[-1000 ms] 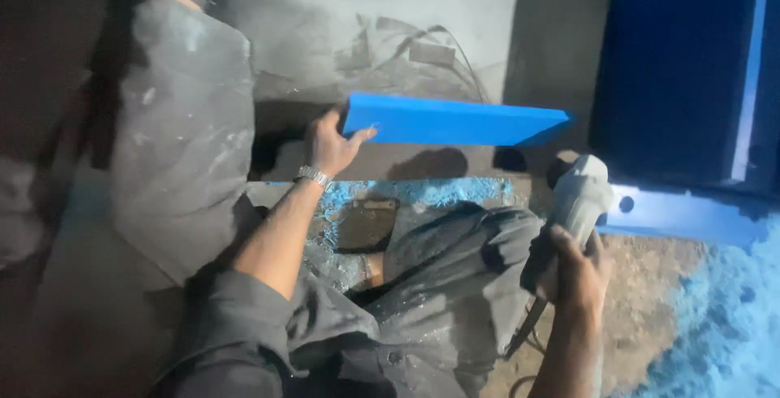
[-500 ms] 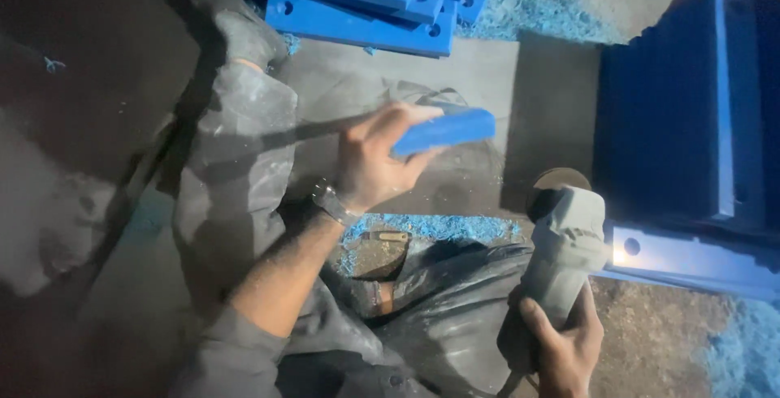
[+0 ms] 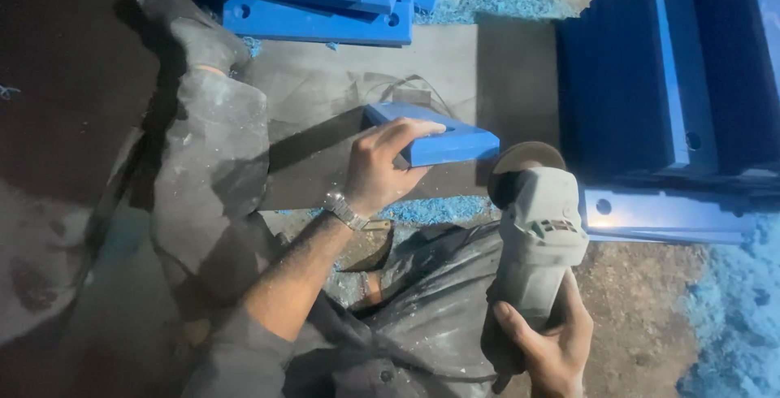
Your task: Refining and smoothing the edges of blue plastic components using an angle grinder and a manual deburring tool.
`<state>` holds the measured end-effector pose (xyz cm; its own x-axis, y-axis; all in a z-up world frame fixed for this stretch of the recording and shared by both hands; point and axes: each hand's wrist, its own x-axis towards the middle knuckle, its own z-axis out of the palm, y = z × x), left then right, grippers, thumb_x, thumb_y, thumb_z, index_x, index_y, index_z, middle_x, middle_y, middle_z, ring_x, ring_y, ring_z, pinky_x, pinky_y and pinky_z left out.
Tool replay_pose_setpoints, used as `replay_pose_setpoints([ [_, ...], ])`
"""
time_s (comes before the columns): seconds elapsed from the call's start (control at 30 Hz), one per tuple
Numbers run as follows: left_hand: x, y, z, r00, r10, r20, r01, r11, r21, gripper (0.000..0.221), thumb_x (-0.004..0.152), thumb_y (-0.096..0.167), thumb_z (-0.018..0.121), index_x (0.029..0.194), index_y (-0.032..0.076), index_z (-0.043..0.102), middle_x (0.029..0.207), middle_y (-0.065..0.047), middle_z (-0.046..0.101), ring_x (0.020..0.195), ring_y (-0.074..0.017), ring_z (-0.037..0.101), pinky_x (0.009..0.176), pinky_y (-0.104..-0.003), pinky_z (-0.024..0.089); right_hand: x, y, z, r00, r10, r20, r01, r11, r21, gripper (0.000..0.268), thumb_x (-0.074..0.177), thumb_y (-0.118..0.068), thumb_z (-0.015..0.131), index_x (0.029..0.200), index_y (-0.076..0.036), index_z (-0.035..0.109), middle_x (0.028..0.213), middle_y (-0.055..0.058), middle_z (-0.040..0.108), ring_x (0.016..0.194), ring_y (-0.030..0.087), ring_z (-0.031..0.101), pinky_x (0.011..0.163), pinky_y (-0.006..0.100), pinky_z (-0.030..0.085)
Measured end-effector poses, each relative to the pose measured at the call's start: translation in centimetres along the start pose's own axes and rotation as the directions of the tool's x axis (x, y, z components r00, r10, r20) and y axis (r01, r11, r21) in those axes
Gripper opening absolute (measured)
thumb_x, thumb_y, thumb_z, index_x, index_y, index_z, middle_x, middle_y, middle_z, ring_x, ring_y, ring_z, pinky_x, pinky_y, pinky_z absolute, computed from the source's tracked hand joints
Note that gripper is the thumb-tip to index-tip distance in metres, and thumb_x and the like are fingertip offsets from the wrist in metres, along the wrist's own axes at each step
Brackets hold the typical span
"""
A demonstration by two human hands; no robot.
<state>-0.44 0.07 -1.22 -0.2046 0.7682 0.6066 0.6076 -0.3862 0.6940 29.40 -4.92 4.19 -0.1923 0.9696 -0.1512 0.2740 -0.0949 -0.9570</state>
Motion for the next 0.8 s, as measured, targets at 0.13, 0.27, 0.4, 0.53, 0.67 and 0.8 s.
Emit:
replay_pose_setpoints([
  [0.13,-1.0,-0.8,0.1,0.998,-0.031,0.049,0.031,0.999,-0.009,0.057,0.072,0.016,0.084,0.126,0.012,0.067,0.126,-0.008,0.073,0.119,-0.0271,0.071,0.103,-0.039,0.058,0.3,-1.0,0.6,0.999,0.045,0.029,-0.046,0.999,0.027,0.070,0.073,-0.004,0.080,0.138,0.004,0.055,0.104,0.013,0.073,0.090,0.018,0.070,0.083,0.031,0.055],
  [0.27,-1.5,-0.2,-0.1,0.998,-0.053,0.021,0.055,0.993,-0.105,0.045,0.088,0.027,0.085,0.127,0.015,0.067,0.128,-0.006,0.073,0.125,-0.0251,0.071,0.107,-0.038,0.059,0.5,-0.9,0.8,0.997,0.075,0.022,-0.075,0.997,0.011,0.071,0.072,-0.005,0.081,0.138,0.004,0.055,0.101,0.012,0.072,0.086,0.018,0.069,0.077,0.032,0.055],
  [0.4,-1.9,-0.6,0.3,0.998,-0.051,0.022,0.053,0.988,-0.143,0.045,0.087,0.028,0.085,0.126,0.014,0.067,0.127,-0.006,0.074,0.124,-0.0247,0.072,0.108,-0.039,0.058,0.2,-0.8,1.1,0.999,0.035,0.024,-0.034,0.999,-0.025,0.074,0.071,-0.006,0.082,0.140,0.004,0.054,0.109,0.012,0.072,0.095,0.017,0.069,0.086,0.030,0.054],
  [0.53,-2.0,-0.9,0.0,0.996,-0.056,0.075,0.064,0.991,-0.116,0.043,0.089,0.021,0.081,0.128,0.011,0.067,0.130,-0.009,0.073,0.127,-0.0275,0.070,0.110,-0.041,0.056,-0.1,-0.3,1.6,0.995,0.002,0.097,0.008,0.994,-0.107,0.072,0.070,-0.008,0.083,0.136,0.004,0.057,0.108,0.012,0.074,0.095,0.018,0.071,0.087,0.030,0.055],
  [0.67,-1.7,-0.7,-0.1,0.998,-0.014,0.060,0.026,0.980,-0.195,0.046,0.085,0.015,0.079,0.128,0.009,0.066,0.130,-0.012,0.071,0.127,-0.0277,0.069,0.112,-0.043,0.056,-0.3,-1.4,2.8,0.972,0.071,0.226,-0.044,0.992,-0.122,0.074,0.066,-0.008,0.087,0.133,0.003,0.057,0.107,0.012,0.076,0.096,0.018,0.072,0.086,0.031,0.057],
  [0.8,-2.3,-1.1,0.3,0.998,-0.022,0.053,0.029,0.990,-0.139,0.042,0.089,0.011,0.078,0.130,0.010,0.067,0.133,-0.010,0.072,0.129,-0.0273,0.069,0.114,-0.042,0.057,-0.4,-1.3,2.6,0.962,0.104,0.253,-0.075,0.990,-0.122,0.077,0.064,-0.006,0.087,0.134,0.003,0.056,0.107,0.012,0.076,0.096,0.018,0.071,0.085,0.033,0.057],
])
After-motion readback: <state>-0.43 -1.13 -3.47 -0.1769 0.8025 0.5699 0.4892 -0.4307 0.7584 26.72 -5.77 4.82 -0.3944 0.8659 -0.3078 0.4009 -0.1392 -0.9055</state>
